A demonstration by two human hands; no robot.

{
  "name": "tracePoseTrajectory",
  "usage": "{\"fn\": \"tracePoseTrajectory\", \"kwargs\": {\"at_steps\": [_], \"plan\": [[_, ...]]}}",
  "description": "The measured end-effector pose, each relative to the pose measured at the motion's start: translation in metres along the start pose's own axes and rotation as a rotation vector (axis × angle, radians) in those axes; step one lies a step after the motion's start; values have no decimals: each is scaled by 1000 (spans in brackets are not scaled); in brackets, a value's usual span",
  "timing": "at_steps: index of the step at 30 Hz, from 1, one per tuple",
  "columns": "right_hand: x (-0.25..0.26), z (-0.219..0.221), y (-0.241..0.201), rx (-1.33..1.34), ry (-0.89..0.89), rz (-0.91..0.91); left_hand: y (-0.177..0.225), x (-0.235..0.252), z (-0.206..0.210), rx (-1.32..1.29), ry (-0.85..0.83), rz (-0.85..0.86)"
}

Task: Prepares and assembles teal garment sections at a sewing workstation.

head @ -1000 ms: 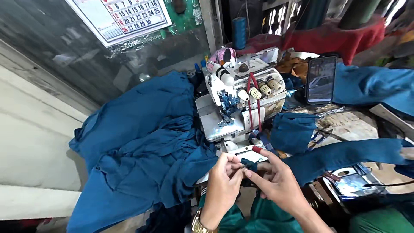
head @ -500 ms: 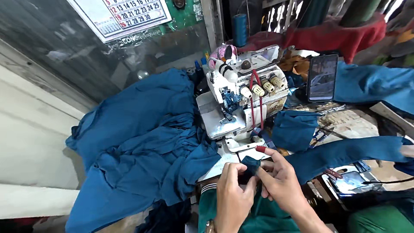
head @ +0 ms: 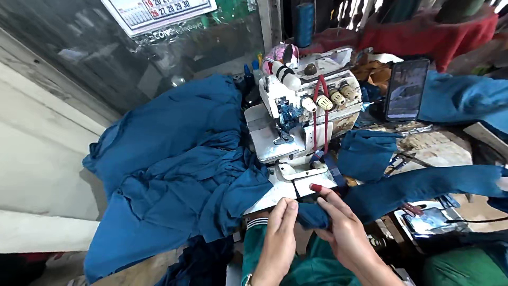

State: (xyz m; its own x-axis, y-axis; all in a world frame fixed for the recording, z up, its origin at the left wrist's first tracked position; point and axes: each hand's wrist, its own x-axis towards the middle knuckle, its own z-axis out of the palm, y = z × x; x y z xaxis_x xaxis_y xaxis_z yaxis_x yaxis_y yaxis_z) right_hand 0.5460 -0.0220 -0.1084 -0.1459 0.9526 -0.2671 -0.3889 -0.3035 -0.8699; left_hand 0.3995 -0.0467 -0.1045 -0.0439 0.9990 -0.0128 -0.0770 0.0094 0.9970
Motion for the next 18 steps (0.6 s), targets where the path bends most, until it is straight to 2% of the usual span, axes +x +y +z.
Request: {"fn": "tracePoseTrajectory", "kwargs": {"at_steps": [2, 4, 8, 10, 14, 18], "plan": [[10, 0, -1, -89, -48, 63, 0, 5, 0, -23, -21, -18], [20, -1, -5, -143, -72, 47, 0, 9, 0, 139, 50, 98], [5, -12, -15, -243, -91, -267, 7, 11, -14, 414, 123, 321], [-15, -15, -15, -230, -129, -317, 7, 9, -16, 477, 96, 417], [-25, -18, -6, -117, -85, -219, 0, 4, -9, 567, -42, 631], [-16, -20, -16, -126, -82, -149, -9, 1, -9, 562, -92, 607]]}}
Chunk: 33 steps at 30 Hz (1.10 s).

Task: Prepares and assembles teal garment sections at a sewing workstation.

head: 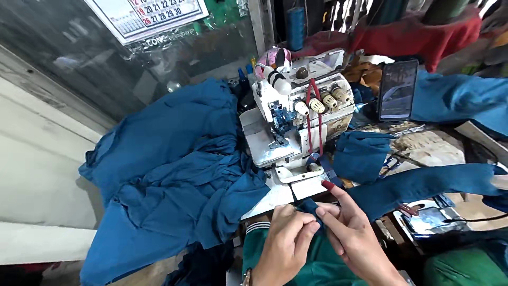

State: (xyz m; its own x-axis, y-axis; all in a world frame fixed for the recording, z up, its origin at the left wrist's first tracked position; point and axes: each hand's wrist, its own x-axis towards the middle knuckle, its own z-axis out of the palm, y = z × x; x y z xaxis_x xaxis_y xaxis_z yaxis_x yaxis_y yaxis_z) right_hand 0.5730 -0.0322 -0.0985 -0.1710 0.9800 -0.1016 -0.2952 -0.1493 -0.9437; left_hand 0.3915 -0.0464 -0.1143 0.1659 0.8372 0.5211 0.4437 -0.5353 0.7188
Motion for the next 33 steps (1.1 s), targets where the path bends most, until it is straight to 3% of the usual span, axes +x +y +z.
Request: {"fn": "tracePoseTrajectory", "kwargs": {"at_steps": [3, 6, 8, 11, 13, 15, 19, 25, 29, 33], "plan": [[9, -14, -15, -168, -153, -70, 5, 18, -32, 2, 78, -35], [18, -20, -31, -229, -390, -106, 6, 35, -45, -57, -118, -47], [25, -24, -35, -267, -548, -114, -2, 35, -39, -220, -212, -62], [30, -33, -27, -191, -690, -122, -11, 27, -31, -626, -204, -184], [31, -33, -12, -34, -676, -125, -7, 22, -20, -932, -83, -342], [33, -28, -1, 86, -597, -146, -4, 24, -14, -984, -11, -432], [41, -25, 1, 158, -541, -221, -17, 21, -22, -839, -113, -376], [44, -21, 5, 163, -714, -31, -17, 14, -21, -1150, 10, -389], [43, -21, 2, 301, -682, -36, -23, 5, -17, -1049, -112, -436], [43, -25, 6, 292, -782, 35, -19, 8, -21, -1241, -18, -407]]}}
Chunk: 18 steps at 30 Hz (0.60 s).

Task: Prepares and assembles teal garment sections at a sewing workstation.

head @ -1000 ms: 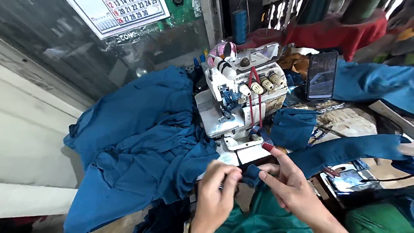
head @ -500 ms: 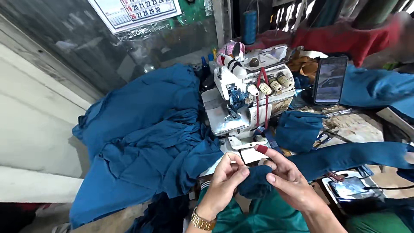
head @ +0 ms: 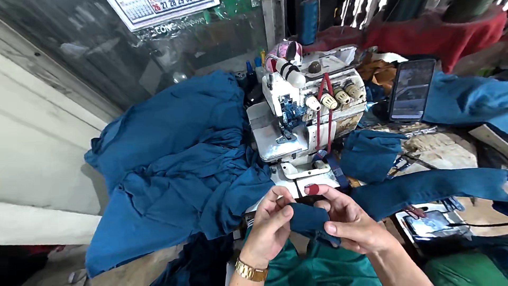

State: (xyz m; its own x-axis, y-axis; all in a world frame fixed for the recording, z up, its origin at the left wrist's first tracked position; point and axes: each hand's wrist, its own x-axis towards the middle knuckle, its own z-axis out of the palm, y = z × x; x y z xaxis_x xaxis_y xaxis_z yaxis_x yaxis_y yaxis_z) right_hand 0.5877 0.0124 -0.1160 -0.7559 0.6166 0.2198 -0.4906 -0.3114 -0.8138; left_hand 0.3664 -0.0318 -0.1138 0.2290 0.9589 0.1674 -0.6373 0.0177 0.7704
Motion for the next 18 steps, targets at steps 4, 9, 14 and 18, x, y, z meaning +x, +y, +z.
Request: {"fn": "tracePoseTrajectory", "kwargs": {"at_steps": [4, 9, 14, 18], "plan": [[-5, -2, -2, 72, -2, 4, 1, 1, -1, 235, -91, -153], [-9, -3, -2, 175, 246, 93, 10, -11, 1, 369, -116, -268], [-2, 14, 8, 128, 441, 176, 8, -27, 15, 812, 178, 34], [1, 46, 41, -157, 402, 282, -1, -32, 4, 1046, 472, 195]]}}
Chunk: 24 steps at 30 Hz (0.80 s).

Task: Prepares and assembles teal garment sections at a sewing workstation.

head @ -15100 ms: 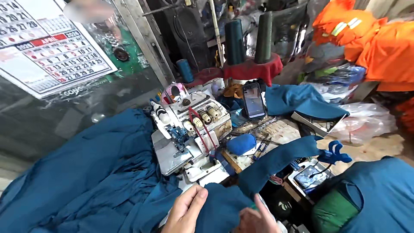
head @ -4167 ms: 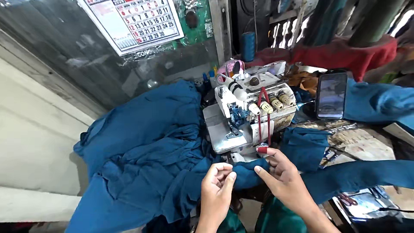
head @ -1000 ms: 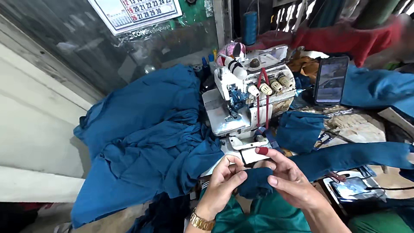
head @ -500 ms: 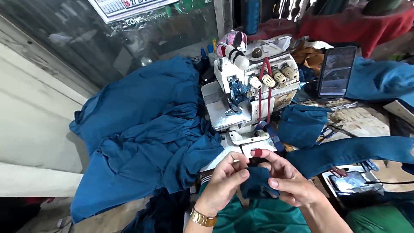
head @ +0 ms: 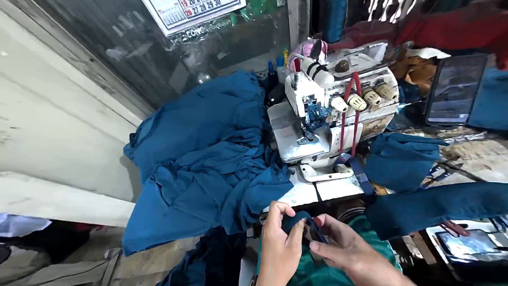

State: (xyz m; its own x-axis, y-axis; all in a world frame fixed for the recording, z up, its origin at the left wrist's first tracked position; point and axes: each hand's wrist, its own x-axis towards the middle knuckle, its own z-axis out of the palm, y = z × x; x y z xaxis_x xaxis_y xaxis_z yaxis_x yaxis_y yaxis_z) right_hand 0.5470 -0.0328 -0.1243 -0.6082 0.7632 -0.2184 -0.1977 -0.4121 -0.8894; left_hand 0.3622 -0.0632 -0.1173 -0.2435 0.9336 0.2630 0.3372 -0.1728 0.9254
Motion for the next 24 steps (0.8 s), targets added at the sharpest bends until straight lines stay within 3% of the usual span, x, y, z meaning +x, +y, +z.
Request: {"fn": "tracePoseTrajectory", "kwargs": {"at_steps": [4, 7, 10, 13, 18, 24], "plan": [[18, 3, 5, -289, 166, -167, -13, -2, -23, 67, -194, -60], [34, 13, -21, -480, 161, -309, 13, 26, -52, 167, -189, 84], [69, 16, -38, -663, 182, -296, 26, 75, -57, 517, -15, 330], [102, 8, -30, -804, 228, -230, 7, 115, -51, 773, -109, 419], [109, 7, -30, -908, 192, -156, -12, 135, -50, 871, -284, 434], [108, 14, -23, -1057, 359, -330, -5, 129, -56, 865, -246, 452]]}}
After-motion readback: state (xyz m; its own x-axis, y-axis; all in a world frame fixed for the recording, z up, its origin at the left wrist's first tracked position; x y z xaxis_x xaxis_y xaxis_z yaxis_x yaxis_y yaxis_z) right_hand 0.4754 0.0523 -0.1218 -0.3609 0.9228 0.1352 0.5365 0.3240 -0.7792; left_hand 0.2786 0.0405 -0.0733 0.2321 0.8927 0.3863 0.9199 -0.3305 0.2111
